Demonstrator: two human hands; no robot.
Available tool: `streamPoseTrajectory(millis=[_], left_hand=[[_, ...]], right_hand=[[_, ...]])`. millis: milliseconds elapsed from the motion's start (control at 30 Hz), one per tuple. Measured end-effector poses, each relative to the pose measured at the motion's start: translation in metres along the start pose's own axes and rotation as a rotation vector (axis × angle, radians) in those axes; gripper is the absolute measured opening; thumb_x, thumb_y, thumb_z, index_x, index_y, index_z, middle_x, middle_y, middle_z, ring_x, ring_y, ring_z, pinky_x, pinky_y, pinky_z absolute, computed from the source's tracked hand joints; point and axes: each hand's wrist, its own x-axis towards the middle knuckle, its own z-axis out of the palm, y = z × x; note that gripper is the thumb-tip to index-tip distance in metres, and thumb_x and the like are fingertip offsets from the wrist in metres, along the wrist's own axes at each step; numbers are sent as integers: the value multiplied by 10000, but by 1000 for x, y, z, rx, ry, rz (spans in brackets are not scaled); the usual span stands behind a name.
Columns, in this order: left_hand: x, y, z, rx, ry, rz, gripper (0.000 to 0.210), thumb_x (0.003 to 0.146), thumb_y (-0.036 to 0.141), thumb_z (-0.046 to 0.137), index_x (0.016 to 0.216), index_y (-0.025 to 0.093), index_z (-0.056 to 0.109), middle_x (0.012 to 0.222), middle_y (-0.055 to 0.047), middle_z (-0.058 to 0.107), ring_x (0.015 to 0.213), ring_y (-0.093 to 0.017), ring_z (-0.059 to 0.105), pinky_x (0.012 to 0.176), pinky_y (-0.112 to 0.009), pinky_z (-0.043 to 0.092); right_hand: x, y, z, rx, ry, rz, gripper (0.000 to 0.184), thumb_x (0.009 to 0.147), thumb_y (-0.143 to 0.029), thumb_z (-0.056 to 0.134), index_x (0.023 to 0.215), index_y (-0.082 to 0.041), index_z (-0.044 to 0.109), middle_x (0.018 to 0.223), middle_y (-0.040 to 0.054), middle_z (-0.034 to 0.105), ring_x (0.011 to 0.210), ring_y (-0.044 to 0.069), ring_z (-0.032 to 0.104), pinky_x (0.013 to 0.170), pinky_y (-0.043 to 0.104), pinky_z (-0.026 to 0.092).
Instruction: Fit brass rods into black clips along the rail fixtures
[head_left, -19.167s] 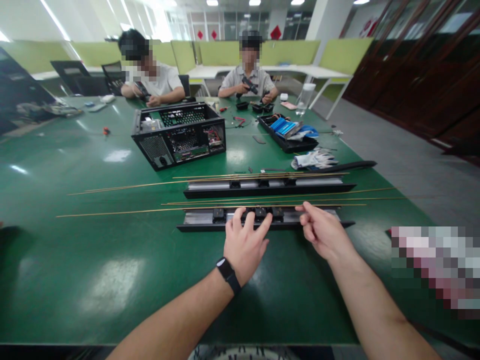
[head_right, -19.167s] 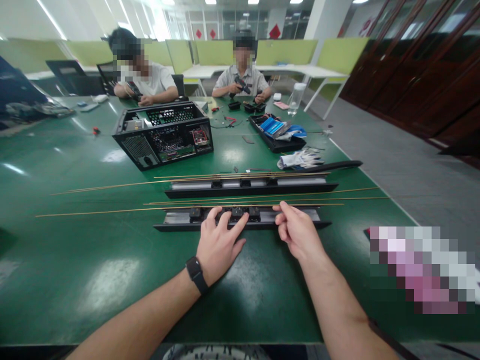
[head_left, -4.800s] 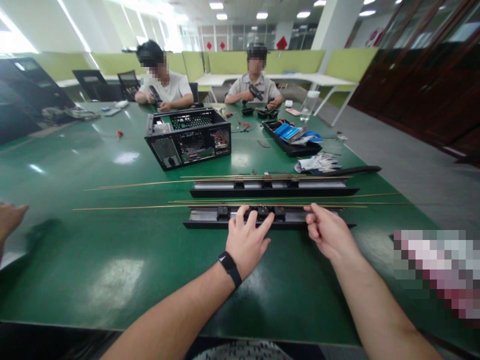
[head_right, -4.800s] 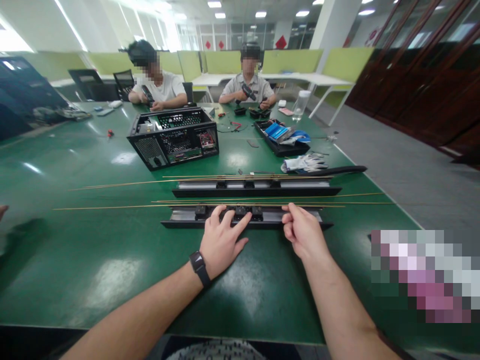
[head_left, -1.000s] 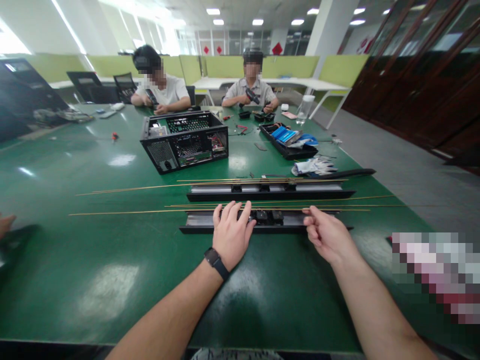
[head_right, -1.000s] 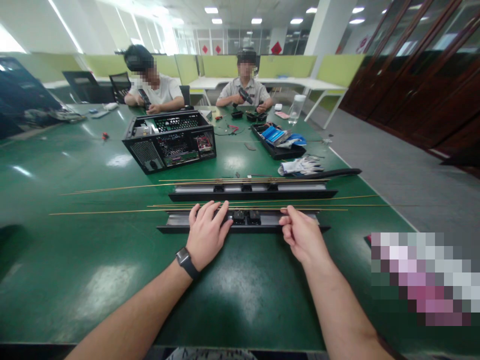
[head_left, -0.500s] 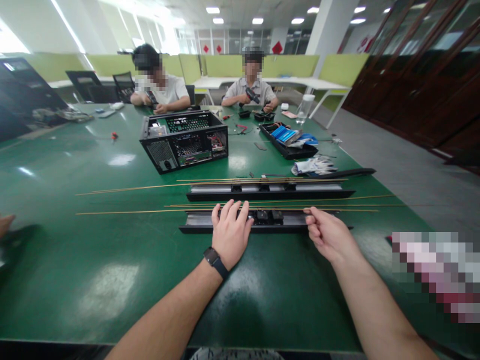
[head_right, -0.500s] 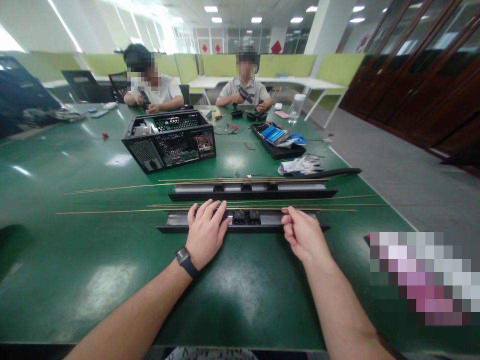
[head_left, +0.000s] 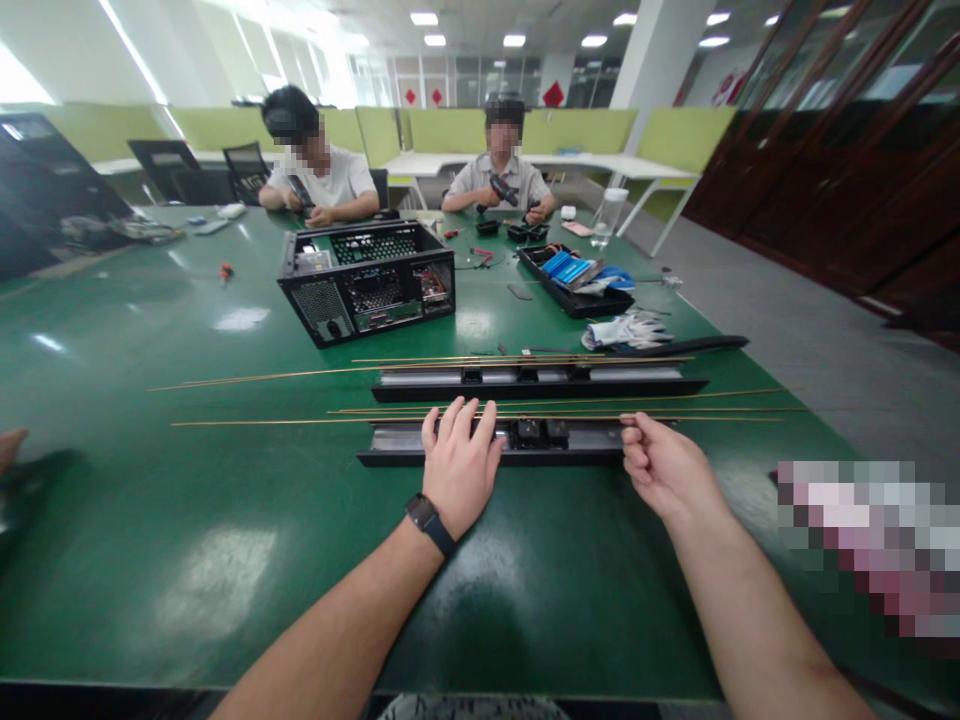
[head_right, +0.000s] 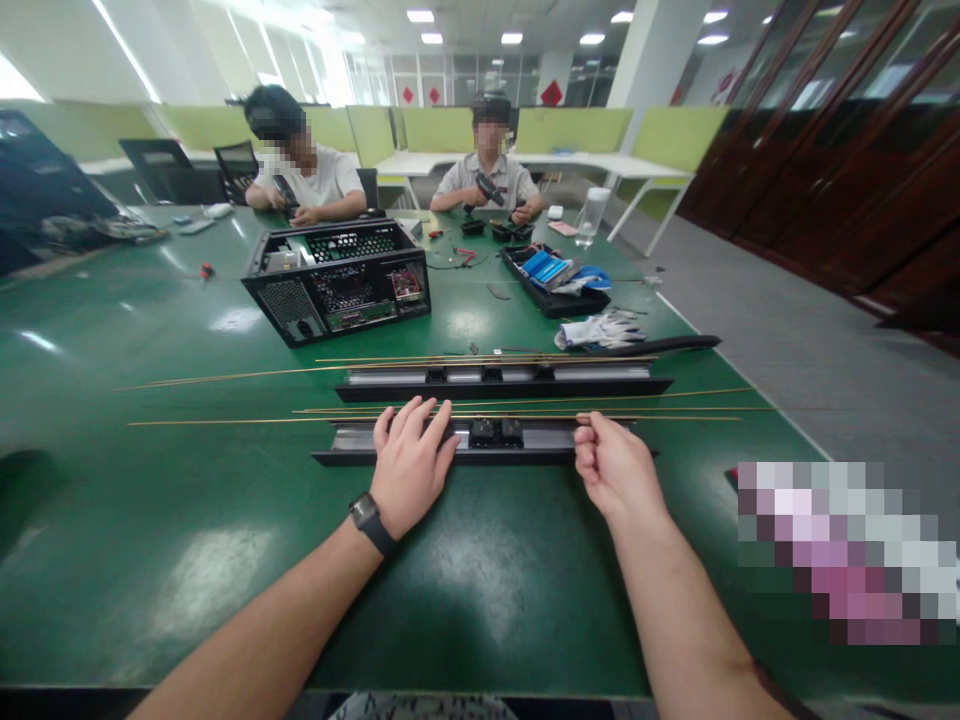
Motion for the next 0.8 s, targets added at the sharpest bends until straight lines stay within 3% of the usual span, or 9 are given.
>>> streamPoseTrajectory(millis=[800], left_hand=[[0,-1,-2,-9,-2,11,458,972,407,499,1402,253,533,1399,-111,580,1382,-287,435,1178,-515,226]], right_hand=[[-5,5,2,-53,-92,-17,102,897,-224,635,851,-133,636,557,-9,567,318,42,363,236,124,214]])
